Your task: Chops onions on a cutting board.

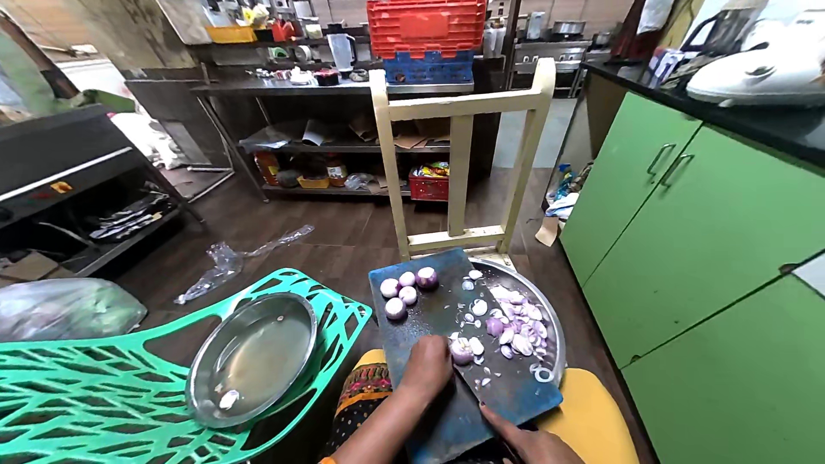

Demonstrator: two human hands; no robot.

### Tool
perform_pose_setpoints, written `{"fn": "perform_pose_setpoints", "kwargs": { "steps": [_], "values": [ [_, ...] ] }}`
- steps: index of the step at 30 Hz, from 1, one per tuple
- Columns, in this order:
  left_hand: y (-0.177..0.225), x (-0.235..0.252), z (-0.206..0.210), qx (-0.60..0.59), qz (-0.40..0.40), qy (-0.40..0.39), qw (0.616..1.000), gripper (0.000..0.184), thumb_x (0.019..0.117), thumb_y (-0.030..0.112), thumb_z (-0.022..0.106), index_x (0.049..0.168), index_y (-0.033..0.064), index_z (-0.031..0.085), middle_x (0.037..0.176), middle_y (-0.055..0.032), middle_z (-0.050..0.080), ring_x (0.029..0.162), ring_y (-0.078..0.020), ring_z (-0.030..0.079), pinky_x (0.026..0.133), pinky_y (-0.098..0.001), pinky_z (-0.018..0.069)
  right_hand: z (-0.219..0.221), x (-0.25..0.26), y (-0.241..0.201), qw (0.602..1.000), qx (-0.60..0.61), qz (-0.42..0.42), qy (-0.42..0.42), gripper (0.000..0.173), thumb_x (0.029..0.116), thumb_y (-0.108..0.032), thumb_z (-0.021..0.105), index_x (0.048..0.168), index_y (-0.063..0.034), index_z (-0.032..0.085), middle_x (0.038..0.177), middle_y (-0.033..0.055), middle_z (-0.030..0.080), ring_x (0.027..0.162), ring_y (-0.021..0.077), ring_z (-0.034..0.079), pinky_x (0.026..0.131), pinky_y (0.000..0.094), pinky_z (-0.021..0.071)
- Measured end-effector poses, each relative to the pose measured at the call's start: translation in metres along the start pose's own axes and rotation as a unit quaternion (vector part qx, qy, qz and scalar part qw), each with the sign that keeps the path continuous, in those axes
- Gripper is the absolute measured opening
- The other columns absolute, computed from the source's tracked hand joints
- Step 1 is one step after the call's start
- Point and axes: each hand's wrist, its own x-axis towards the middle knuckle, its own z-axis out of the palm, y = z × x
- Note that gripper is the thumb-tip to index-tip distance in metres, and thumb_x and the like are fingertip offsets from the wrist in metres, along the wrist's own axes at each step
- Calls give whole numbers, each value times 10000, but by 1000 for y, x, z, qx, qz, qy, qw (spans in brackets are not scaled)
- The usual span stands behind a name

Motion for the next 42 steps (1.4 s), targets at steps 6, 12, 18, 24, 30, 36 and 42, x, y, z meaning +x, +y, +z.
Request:
{"fn": "perform_pose_setpoints", "kwargs": {
  "steps": [6, 12, 18, 24, 30, 36, 42],
  "values": [
    [-28, -19, -31, -67, -38, 77, 994, 225, 1005, 233, 640, 1048, 44, 754, 992, -114, 755, 991, -254, 724, 960, -484, 566, -10, 44, 24, 999, -5, 1, 39, 663, 982, -264, 609, 1601, -350, 386, 936, 187, 738, 868, 396, 718, 811, 617, 557],
    [-93, -28, -48, -101, -107, 189, 971, 308, 964, 222, 724, 1237, 80, 708, 1171, -91, 738, 939, -228, 736, 897, -468, 605, -44, 70, 73, 988, -17, 80, 133, 662, 968, -245, 634, 1589, -323, 418, 1082, 202, 736, 990, 405, 709, 913, 620, 538],
    [-88, 30, -58, -110, -94, 190, 971, 671, 878, 345, 844, 1411, 38, 577, 1330, -234, 636, 1170, -397, 656, 1014, -599, 531, -35, 45, 54, 982, 42, 23, 182, 678, 953, -267, 648, 1592, -295, 421, 1006, 157, 757, 820, 336, 734, 781, 586, 585],
    [-80, 48, -50, -90, -94, 164, 978, 518, 829, 253, 872, 1251, 25, 676, 1158, -208, 717, 1093, -391, 694, 969, -616, 546, 1, 27, 38, 991, 76, -14, 105, 695, 964, -237, 645, 1609, -280, 390, 939, 163, 754, 762, 341, 724, 737, 579, 582],
    [-83, 27, -40, -235, -32, 144, 961, 468, 877, 94, 823, 1313, 46, 657, 1193, -148, 731, 979, -283, 731, 913, -510, 595, 5, 40, 39, 994, 53, -29, 95, 703, 967, -264, 625, 1618, -316, 363, 888, 140, 745, 745, 326, 716, 720, 563, 580],
    [-91, 8, -54, -684, 34, -38, 727, 332, 1122, 178, 362, 1225, 32, 641, 1040, -113, 731, 783, -132, 687, 738, -276, 582, 1, 41, 43, 987, 74, -49, 131, 700, 954, -248, 635, 1610, -262, 391, 904, 142, 750, 706, 307, 706, 689, 552, 580],
    [-100, 12, -46, -718, 36, -58, 693, 450, 1145, 296, 285, 1301, 22, 605, 1120, -179, 729, 810, -176, 712, 747, -291, 595, 11, 34, 51, 983, 92, -55, 147, 696, 940, -218, 648, 1597, -247, 421, 879, 137, 752, 665, 284, 698, 657, 529, 585]
  ]
}}
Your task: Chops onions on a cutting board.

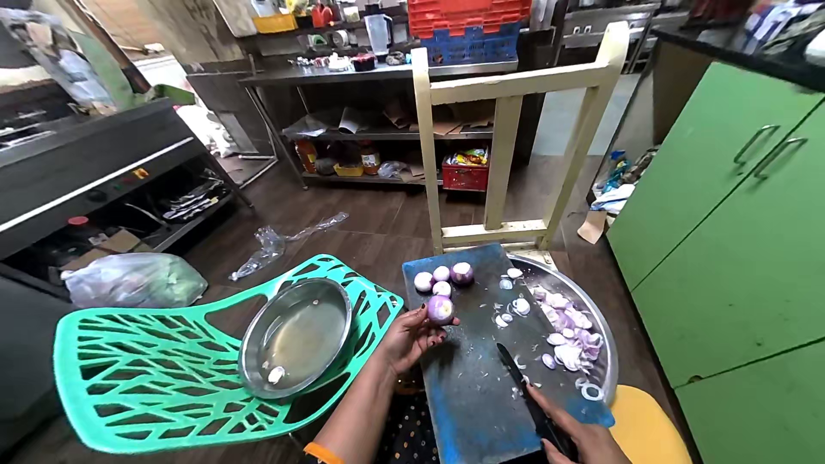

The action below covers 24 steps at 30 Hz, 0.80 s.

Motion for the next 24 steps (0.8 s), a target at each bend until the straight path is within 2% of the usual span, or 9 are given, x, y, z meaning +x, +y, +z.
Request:
{"fn": "perform_pose_setpoints", "kwargs": {
  "steps": [3, 6, 8, 11, 13, 17, 20, 22, 24],
  "values": [
    [-4, 12, -2, 276, 66, 107, 953, 218, 1025, 77, 606, 1232, 38, 660, 977, -71, 711, 739, -132, 645, 692, -303, 560, -2, 4, 2, 1000, 1, -1, -10, 689, 949, -221, 648, 1598, -242, 418, 893, 138, 754, 682, 287, 704, 672, 533, 588],
    [-10, 27, -9, 598, 77, 153, 783, 487, 820, 224, 878, 1274, 167, 709, 1199, -81, 729, 1008, -248, 718, 935, -516, 592, -4, 8, 1, 1000, -2, -4, -13, 679, 959, -220, 639, 1600, -228, 414, 913, 142, 759, 699, 294, 715, 681, 537, 591],
    [-5, 30, -5, 653, 54, 134, 743, 564, 801, 294, 895, 1318, 202, 690, 1256, -92, 704, 1097, -288, 686, 989, -561, 549, -6, 10, 0, 1000, -5, -12, -10, 662, 969, -220, 631, 1596, -214, 421, 915, 148, 759, 699, 300, 718, 678, 545, 593],
    [17, 31, 0, 645, 59, 150, 747, 635, 809, 442, 888, 1323, 132, 680, 1216, -102, 724, 1016, -301, 708, 927, -578, 571, -8, 9, 1, 1000, -9, -4, -16, 659, 979, -225, 621, 1602, -212, 408, 940, 167, 757, 715, 324, 721, 690, 571, 590],
    [32, 40, -4, 643, 108, 193, 733, 535, 881, 404, 836, 1265, 60, 691, 1159, -157, 730, 949, -337, 711, 877, -590, 575, -10, 6, 0, 1000, -10, 0, -14, 660, 979, -226, 618, 1604, -216, 405, 953, 168, 759, 727, 326, 724, 696, 572, 590],
    [48, 80, -10, 688, 69, 185, 698, 619, 828, 102, 855, 1405, 102, 630, 1407, -198, 618, 1270, -399, 611, 1090, -589, 488, -13, 2, -3, 1000, -23, 9, -10, 662, 980, -224, 619, 1606, -223, 401, 964, 170, 761, 739, 331, 730, 703, 575, 590],
    [46, 100, -22, 700, 55, 160, 694, 477, 868, 147, 819, 1324, 91, 692, 1322, -201, 672, 1266, -394, 619, 1096, -594, 480, -15, -2, -6, 1000, -24, 5, 0, 662, 981, -219, 620, 1605, -208, 401, 1008, 173, 764, 761, 334, 739, 716, 577, 596],
    [46, 94, -29, 631, 63, 184, 751, 437, 863, 170, 832, 1260, 38, 705, 1228, -219, 707, 1170, -390, 670, 1037, -602, 521, -16, -6, -9, 1000, -21, 9, 5, 657, 981, -219, 618, 1603, -201, 406, 1009, 181, 762, 764, 344, 738, 715, 579, 592],
    [45, 71, -27, 441, 76, 186, 875, 400, 953, 102, 740, 1320, -11, 630, 1230, -196, 701, 1067, -297, 710, 950, -482, 588, -17, -11, -8, 1000, -16, 8, 14, 646, 984, -218, 615, 1597, -193, 416, 1025, 178, 763, 771, 334, 740, 718, 573, 594]
  ]
}}
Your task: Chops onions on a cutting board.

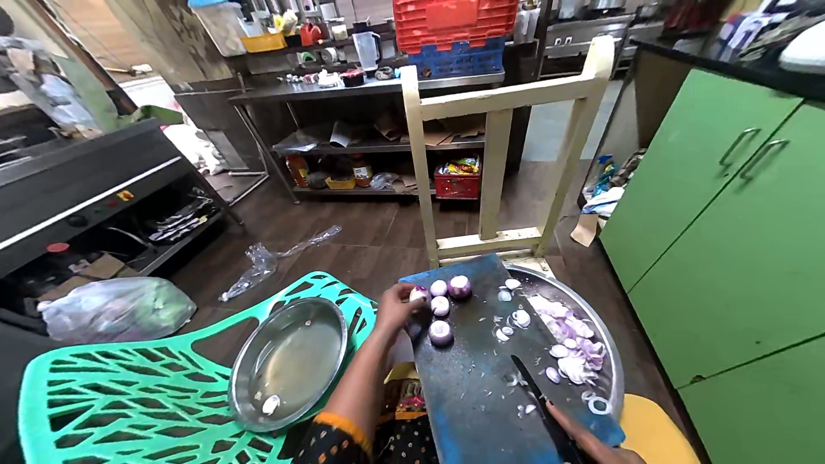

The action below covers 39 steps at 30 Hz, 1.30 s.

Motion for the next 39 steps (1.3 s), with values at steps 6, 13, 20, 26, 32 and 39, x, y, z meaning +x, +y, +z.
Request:
{"fn": "perform_pose_setpoints", "kwargs": {
  "steps": [6, 13, 20, 26, 32, 39],
  "values": [
    [8, -84, -1, -509, -53, -143, 847, 437, 1140, 266, 291, 1295, 1, 604, 1187, -214, 707, 930, -242, 739, 834, -349, 624, 6, -1, -2, 1000, 12, -27, -10, 658, 976, -216, 624, 1599, -220, 414, 973, 167, 761, 747, 333, 731, 702, 575, 591],
    [32, -113, 22, -426, -6, -202, 882, 309, 1043, 164, 509, 1286, 31, 646, 1182, -181, 726, 939, -215, 738, 856, -345, 617, 9, -6, -8, 1000, 20, -18, -1, 702, 958, -228, 649, 1610, -254, 391, 949, 158, 760, 773, 333, 736, 728, 569, 595],
    [38, -122, 124, 197, 89, -130, 968, 514, 826, 214, 861, 1299, 92, 701, 1202, -120, 722, 1020, -245, 712, 966, -456, 580, 10, 4, -15, 995, -28, 97, -16, 717, 970, -191, 600, 1633, -223, 330, 954, 181, 739, 838, 364, 726, 802, 561, 579],
    [54, -120, 121, 311, 39, -175, 933, 572, 876, 292, 827, 1373, 75, 646, 1378, -155, 635, 1263, -300, 625, 1114, -474, 493, 7, 15, -24, 988, -63, 106, -88, 729, 994, -177, 544, 1656, -251, 247, 940, 190, 721, 873, 384, 718, 813, 569, 572],
    [70, -114, 125, 368, 64, -184, 909, 250, 970, 199, 680, 1163, 46, 726, 1150, -169, 715, 1133, -325, 681, 1016, -518, 545, 8, 33, -39, 991, -77, 81, -68, 669, 1013, -153, 508, 1642, -227, 295, 956, 191, 721, 881, 394, 719, 806, 570, 576],
    [89, -108, 138, 446, 45, -218, 867, 228, 943, 235, 700, 1026, 25, 728, 1058, -186, 725, 1043, -358, 710, 899, -561, 583, 10, 30, -39, 982, -93, 122, -106, 665, 1022, -138, 491, 1645, -244, 284, 988, 210, 720, 915, 414, 720, 819, 590, 574]
  ]
}}
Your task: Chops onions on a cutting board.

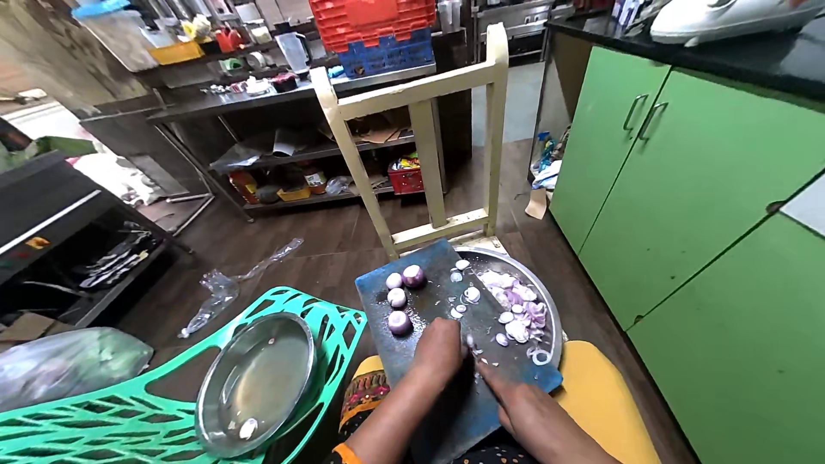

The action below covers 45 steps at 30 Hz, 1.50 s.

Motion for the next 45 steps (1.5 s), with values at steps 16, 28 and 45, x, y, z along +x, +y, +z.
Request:
{"fn": "perform_pose_setpoints", "kwargs": {
  "steps": [16, 28, 45],
  "values": [
    [-2, 0, 2, 3, -15, 8, 1000, 211, 942, 227, 689, 1027, 42, 740, 1049, -180, 726, 1029, -353, 713, 880, -556, 588, -12, 1, -15, 1000, -1, 1, 5, 618, 1042, -142, 465, 1635, -213, 305, 969, 200, 708, 907, 403, 712, 807, 569, 573],
    [-3, -1, 5, -7, -15, 22, 1000, 199, 909, 230, 744, 997, 52, 749, 1014, -166, 733, 999, -344, 718, 872, -547, 591, -8, 16, -17, 1000, -10, 12, 6, 596, 1055, -127, 444, 1630, -228, 322, 1036, 210, 714, 962, 406, 713, 836, 574, 571],
    [-9, -4, 2, -26, -29, 20, 999, 188, 932, 177, 704, 1024, 16, 735, 1074, -191, 727, 1060, -361, 707, 920, -558, 577, -10, -20, -8, 1000, 9, -14, 1, 644, 1033, -157, 487, 1642, -235, 294, 958, 200, 715, 890, 404, 715, 805, 577, 571]
  ]
}}
